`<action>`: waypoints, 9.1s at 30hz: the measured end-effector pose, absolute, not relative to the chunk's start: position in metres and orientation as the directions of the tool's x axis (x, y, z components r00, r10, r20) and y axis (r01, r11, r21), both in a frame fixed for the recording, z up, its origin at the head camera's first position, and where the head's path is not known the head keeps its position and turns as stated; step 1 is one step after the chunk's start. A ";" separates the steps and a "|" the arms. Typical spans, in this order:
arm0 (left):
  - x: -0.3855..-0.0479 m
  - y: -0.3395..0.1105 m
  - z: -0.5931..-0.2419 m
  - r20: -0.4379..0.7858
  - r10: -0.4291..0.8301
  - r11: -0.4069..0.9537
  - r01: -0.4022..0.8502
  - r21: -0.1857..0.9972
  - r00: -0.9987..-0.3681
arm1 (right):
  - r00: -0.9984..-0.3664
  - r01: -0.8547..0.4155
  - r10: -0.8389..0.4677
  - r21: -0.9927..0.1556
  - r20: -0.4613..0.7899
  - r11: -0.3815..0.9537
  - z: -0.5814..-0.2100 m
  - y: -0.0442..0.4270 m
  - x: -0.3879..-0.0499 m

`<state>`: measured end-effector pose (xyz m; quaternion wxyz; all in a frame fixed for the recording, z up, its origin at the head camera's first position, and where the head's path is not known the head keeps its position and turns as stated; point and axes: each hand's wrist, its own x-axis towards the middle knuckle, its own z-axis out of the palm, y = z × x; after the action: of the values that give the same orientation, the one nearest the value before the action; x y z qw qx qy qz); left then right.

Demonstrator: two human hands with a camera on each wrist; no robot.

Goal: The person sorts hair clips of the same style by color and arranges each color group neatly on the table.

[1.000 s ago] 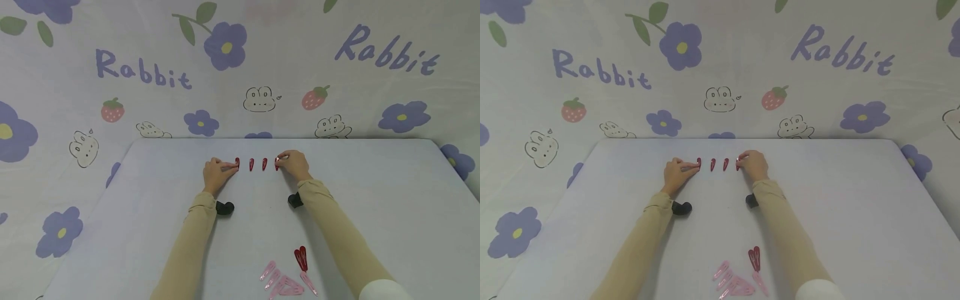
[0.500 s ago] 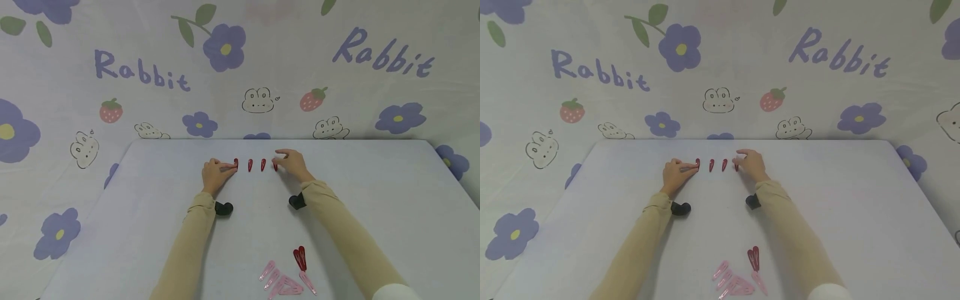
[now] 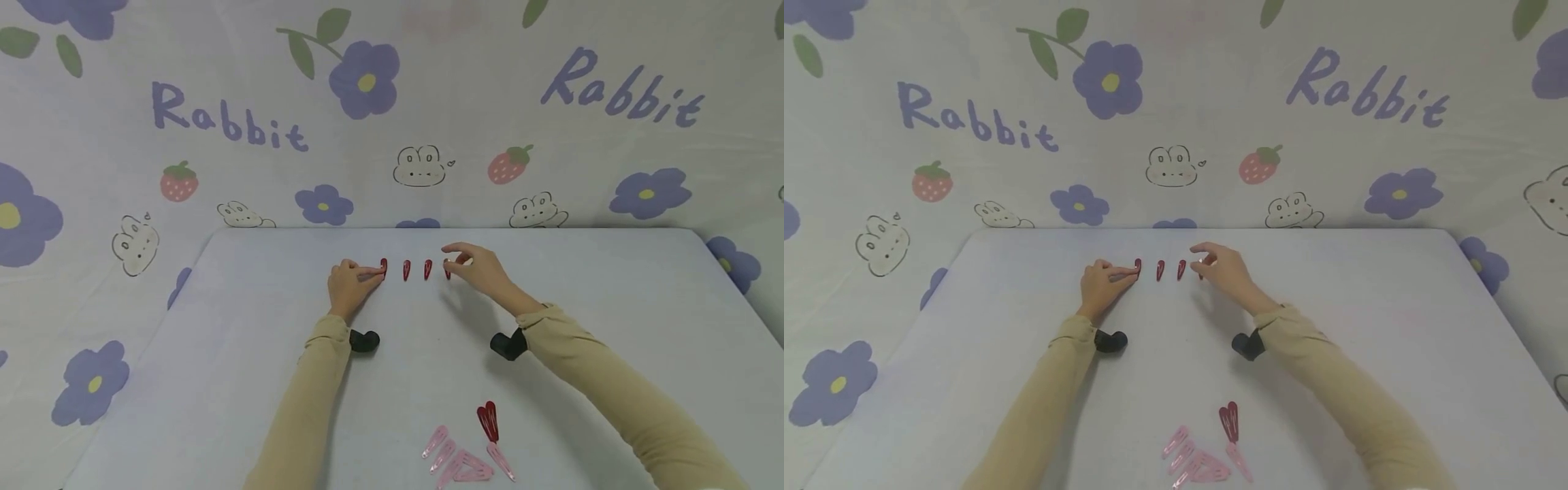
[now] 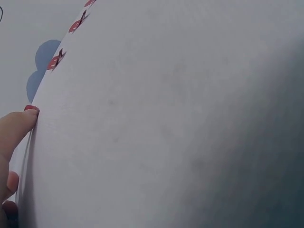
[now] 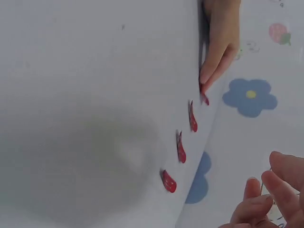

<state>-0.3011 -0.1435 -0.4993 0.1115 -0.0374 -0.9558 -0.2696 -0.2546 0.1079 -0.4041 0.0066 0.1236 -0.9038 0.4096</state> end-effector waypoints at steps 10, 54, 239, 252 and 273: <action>-0.301 -0.141 -0.497 0.218 -0.002 0.843 0.116 0.526 -0.976 | -0.930 -0.367 -0.238 -0.746 0.281 0.555 -0.376 0.123 -0.192; -0.300 -0.144 -0.503 0.252 0.013 0.827 0.152 0.542 -0.968 | -0.830 -0.543 -0.480 -0.609 0.284 0.578 -0.484 0.160 -0.075; -0.295 -0.143 -0.495 0.222 0.038 0.850 0.148 0.506 -0.974 | -0.815 -0.374 -0.569 -0.852 0.114 0.366 -0.467 0.171 -0.089; -0.294 -0.143 -0.494 0.214 0.039 0.846 0.146 0.512 -0.976 | -0.859 -0.406 -0.495 -0.761 0.129 0.506 -0.474 0.160 -0.078; -0.295 -0.143 -0.496 0.200 0.041 0.833 0.144 0.534 -0.979 | -0.907 -0.385 -0.368 -0.762 0.206 0.521 -0.476 0.147 -0.064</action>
<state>-0.2946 -0.1435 -0.4962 0.0903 -0.0486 -0.9532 -0.2846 -0.0641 0.1470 -0.4762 0.0096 0.2158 -0.8720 0.4394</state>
